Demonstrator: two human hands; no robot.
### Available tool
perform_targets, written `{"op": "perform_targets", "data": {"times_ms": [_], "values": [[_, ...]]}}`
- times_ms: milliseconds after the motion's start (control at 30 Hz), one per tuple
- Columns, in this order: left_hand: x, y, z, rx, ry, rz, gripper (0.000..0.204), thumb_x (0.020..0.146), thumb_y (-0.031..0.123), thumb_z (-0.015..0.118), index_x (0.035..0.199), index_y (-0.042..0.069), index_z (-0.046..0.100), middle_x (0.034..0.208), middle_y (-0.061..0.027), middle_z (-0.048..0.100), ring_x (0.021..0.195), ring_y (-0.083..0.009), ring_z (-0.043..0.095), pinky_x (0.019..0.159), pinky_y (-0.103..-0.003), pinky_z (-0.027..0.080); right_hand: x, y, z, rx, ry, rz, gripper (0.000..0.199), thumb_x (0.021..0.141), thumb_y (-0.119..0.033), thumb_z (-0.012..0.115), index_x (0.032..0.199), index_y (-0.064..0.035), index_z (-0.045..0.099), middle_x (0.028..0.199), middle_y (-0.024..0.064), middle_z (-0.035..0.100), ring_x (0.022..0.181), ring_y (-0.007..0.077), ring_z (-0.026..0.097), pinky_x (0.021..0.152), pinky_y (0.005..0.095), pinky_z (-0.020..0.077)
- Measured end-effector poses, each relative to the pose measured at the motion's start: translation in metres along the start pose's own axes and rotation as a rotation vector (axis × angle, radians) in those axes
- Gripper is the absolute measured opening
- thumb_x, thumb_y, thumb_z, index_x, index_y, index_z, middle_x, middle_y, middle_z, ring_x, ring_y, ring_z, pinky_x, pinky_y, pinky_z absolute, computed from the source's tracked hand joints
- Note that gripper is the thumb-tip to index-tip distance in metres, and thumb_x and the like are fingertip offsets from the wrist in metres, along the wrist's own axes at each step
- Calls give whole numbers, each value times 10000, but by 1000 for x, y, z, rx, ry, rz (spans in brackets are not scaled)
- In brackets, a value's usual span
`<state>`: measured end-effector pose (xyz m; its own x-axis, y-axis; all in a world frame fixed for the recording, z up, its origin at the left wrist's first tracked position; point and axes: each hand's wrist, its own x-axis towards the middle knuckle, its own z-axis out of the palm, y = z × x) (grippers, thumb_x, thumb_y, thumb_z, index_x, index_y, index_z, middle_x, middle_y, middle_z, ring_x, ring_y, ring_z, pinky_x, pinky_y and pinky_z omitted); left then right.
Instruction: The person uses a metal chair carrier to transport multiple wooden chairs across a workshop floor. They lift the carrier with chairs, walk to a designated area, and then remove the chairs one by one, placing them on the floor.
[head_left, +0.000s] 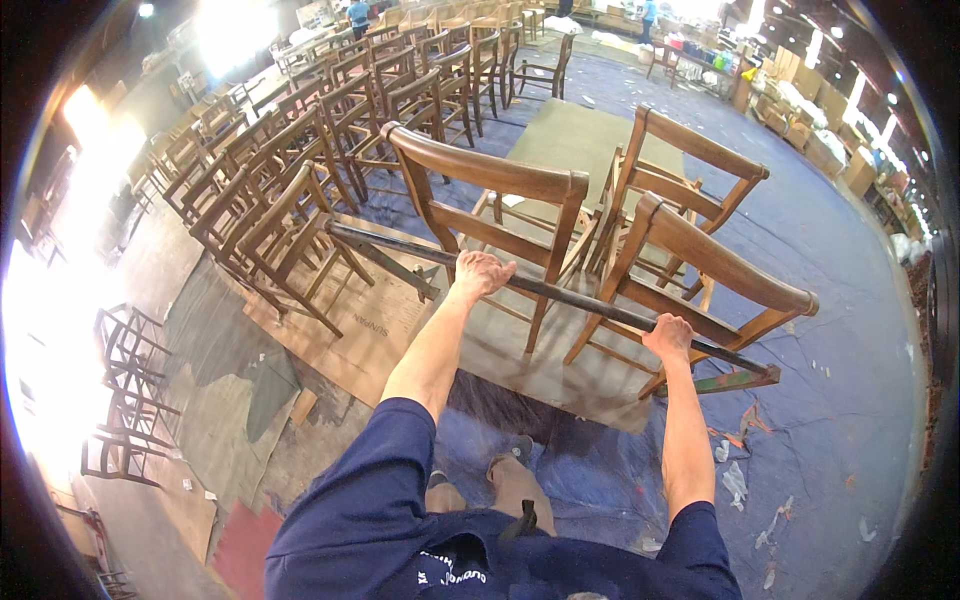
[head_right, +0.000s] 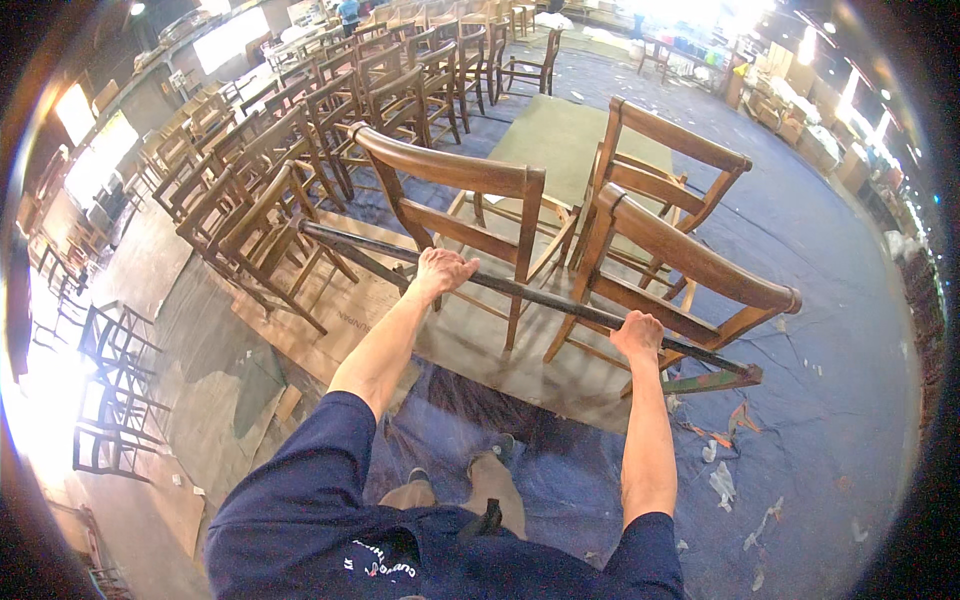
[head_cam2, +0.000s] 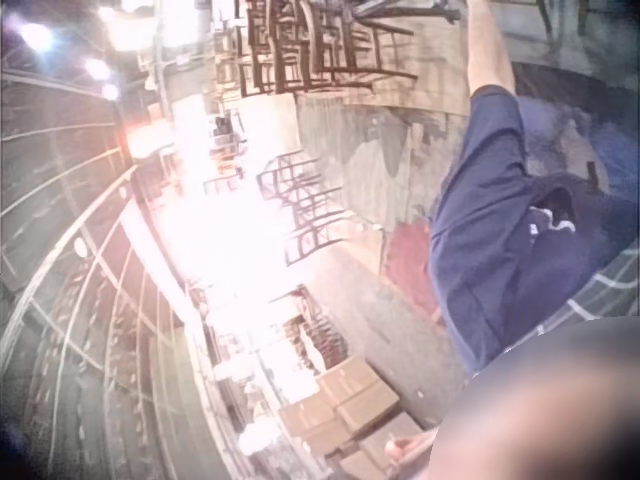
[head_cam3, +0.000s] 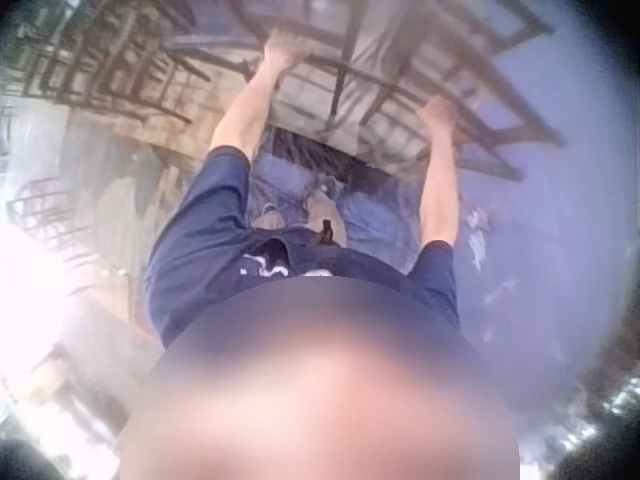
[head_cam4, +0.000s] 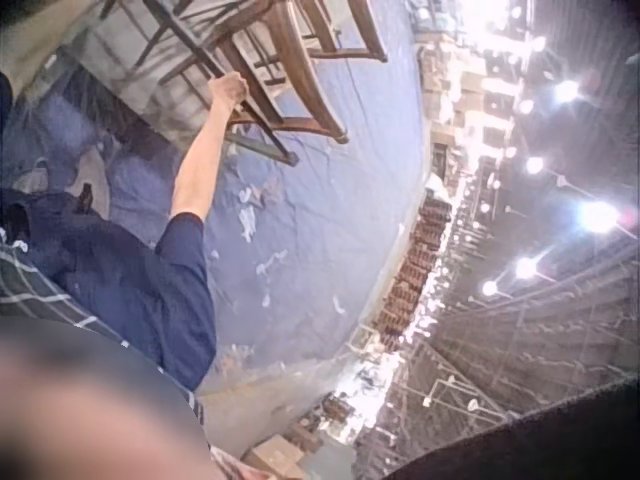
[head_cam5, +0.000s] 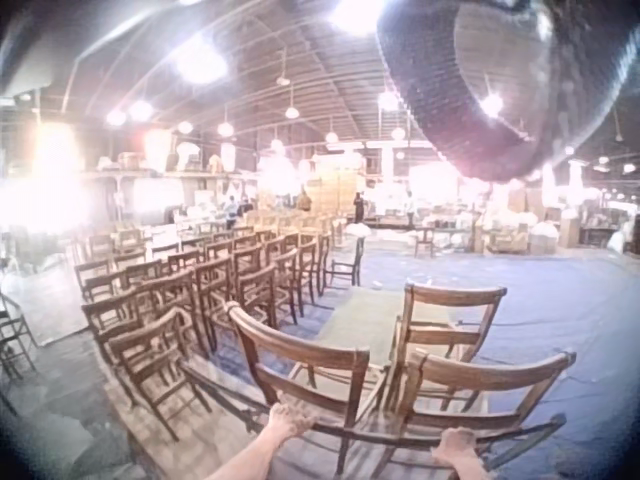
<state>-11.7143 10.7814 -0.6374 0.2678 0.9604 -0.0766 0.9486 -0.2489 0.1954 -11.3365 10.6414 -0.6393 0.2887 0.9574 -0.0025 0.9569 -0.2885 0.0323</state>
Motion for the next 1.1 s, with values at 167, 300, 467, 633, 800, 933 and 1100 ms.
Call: {"op": "perform_targets", "data": {"times_ms": [167, 300, 467, 633, 800, 933, 1100], "values": [[-27, -6, -13, -40, 27, 15, 657, 950, 612, 382, 844, 100, 780, 909, -125, 737, 1010, -297, 667, 965, -418, 420, -26, -6, -26, -31, -27, 43, 399, 717, -338, 783, 939, -11, 728, 966, 197, 728, 963, 329, 708, 847, 405, 571], [-51, -5, -22, -14, 108, 13, 660, 964, 592, 353, 801, 117, 781, 848, -87, 740, 969, -247, 680, 931, -398, 409, -37, -13, -40, -34, -29, 62, 351, 708, -301, 761, 926, -27, 735, 974, 201, 728, 968, 338, 706, 860, 405, 569], [-73, -22, -41, -53, 29, 138, 718, 968, 602, 328, 796, 61, 768, 795, -104, 728, 863, -255, 696, 847, -401, 436, -44, -16, -44, -44, 6, 34, 372, 697, -311, 770, 941, -33, 726, 972, 196, 728, 949, 337, 710, 849, 415, 570], [-107, -33, -63, -201, 70, 191, 718, 980, 602, 329, 725, 85, 758, 764, -127, 718, 840, -274, 701, 805, -411, 456, -61, -4, -56, -81, 44, -22, 439, 705, -378, 795, 948, -23, 712, 1009, 213, 710, 991, 375, 680, 880, 450, 546], [-138, -50, -96, -353, 91, 215, 687, 976, 576, 358, 733, 57, 736, 726, -152, 682, 798, -305, 666, 790, -420, 410, -70, -29, -93, -141, 24, -40, 354, 713, -282, 737, 956, -25, 723, 978, 212, 707, 963, 383, 678, 875, 463, 537], [-156, -66, -112, -367, 113, 181, 706, 975, 584, 354, 704, 40, 714, 684, -156, 651, 760, -308, 648, 766, -427, 396, -77, -54, -114, -134, -23, 33, 385, 709, -272, 748, 1004, -26, 720, 998, 216, 710, 988, 371, 679, 888, 455, 536], [-193, -70, -110, -257, 188, 88, 713, 981, 605, 332, 761, 75, 755, 728, -141, 686, 813, -296, 664, 800, -422, 410, -126, -52, -122, -119, 72, -35, 444, 692, -284, 803, 1040, -23, 713, 1003, 210, 715, 997, 367, 680, 906, 438, 537]]}}
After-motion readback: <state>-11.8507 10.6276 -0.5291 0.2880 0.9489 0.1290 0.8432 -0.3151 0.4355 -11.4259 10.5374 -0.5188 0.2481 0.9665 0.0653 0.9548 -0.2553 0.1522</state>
